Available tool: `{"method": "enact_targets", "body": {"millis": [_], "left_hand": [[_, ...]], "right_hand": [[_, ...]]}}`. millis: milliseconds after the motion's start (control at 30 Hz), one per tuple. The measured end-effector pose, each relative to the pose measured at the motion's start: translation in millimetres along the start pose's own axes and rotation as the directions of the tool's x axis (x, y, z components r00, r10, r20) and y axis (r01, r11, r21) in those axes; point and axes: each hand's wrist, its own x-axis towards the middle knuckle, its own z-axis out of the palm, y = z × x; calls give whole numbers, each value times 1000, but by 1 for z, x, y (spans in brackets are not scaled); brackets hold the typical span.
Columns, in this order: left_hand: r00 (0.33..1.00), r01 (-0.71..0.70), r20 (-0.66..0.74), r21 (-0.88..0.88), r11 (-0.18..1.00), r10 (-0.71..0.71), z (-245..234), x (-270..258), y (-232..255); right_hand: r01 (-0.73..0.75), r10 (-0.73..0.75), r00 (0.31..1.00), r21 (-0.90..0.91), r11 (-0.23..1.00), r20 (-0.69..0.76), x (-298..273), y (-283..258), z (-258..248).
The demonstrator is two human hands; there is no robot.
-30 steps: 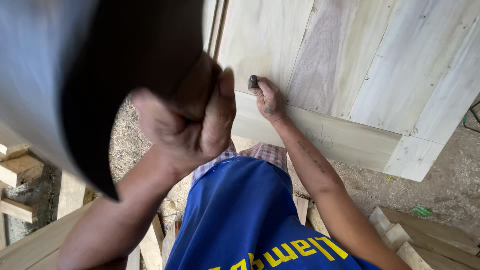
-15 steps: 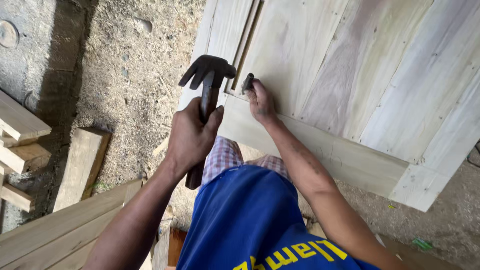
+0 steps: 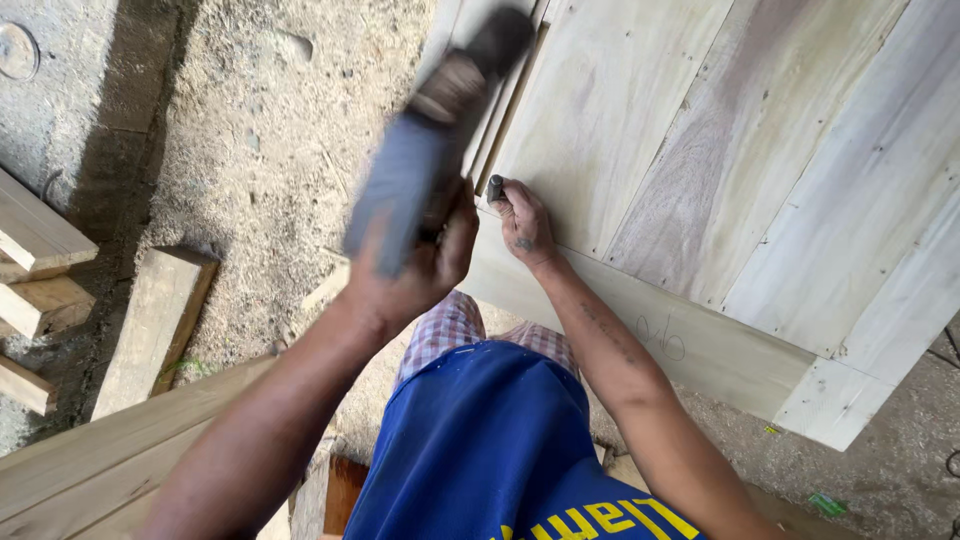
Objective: The person walks through a cluttered workshop and begins hammering nails into a large wooden board. They repeatedly strike the nails with a hammer to secure them into the wood surface.
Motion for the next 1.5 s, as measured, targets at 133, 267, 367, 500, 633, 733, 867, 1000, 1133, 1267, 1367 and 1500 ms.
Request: {"method": "enact_targets", "body": {"millis": [133, 267, 367, 500, 633, 733, 867, 1000, 1133, 1267, 1367, 1500], "left_hand": [[726, 465, 354, 379, 800, -590, 18, -7, -4], [854, 505, 151, -10, 863, -498, -15, -13, 19], [952, 238, -126, -266, 934, -278, -1, -13, 16], [699, 513, 305, 415, 751, -646, 53, -44, -21], [711, 623, 265, 192, 758, -651, 78, -118, -42], [686, 567, 410, 217, 794, -602, 100, -132, -50], [600, 407, 640, 273, 872, -480, 130, -153, -59], [679, 177, 707, 105, 979, -199, 186, -142, -55], [610, 141, 772, 115, 983, -177, 224, -142, -32], [595, 112, 786, 126, 986, -167, 246, -139, 9], [616, 75, 769, 161, 984, -173, 268, -146, 29], [634, 132, 724, 243, 961, -271, 294, -157, 40]], "right_hand": [[35, -35, 999, -5, 999, -22, 8, 3, -1], [-30, 30, 999, -11, 999, -36, -12, 4, 9], [43, -44, 998, -23, 999, -52, 4, 4, 5], [53, -53, 994, -2, 999, -101, 6, 2, 6], [-196, 238, 941, 184, 963, -241, -38, 27, 3], [-114, 225, 812, 233, 966, -538, -87, 49, -30], [-237, 586, 519, 555, 798, -622, -216, 60, -129], [-261, 562, -17, 546, 796, -827, -387, -6, -234], [2, 444, -328, 470, 883, -834, -529, -104, -254], [107, 497, -572, 542, 834, -652, -577, -132, -212], [134, 607, -622, 696, 706, -495, -598, -136, -179], [109, 772, -533, 877, 467, -345, -605, -107, -222]]}}
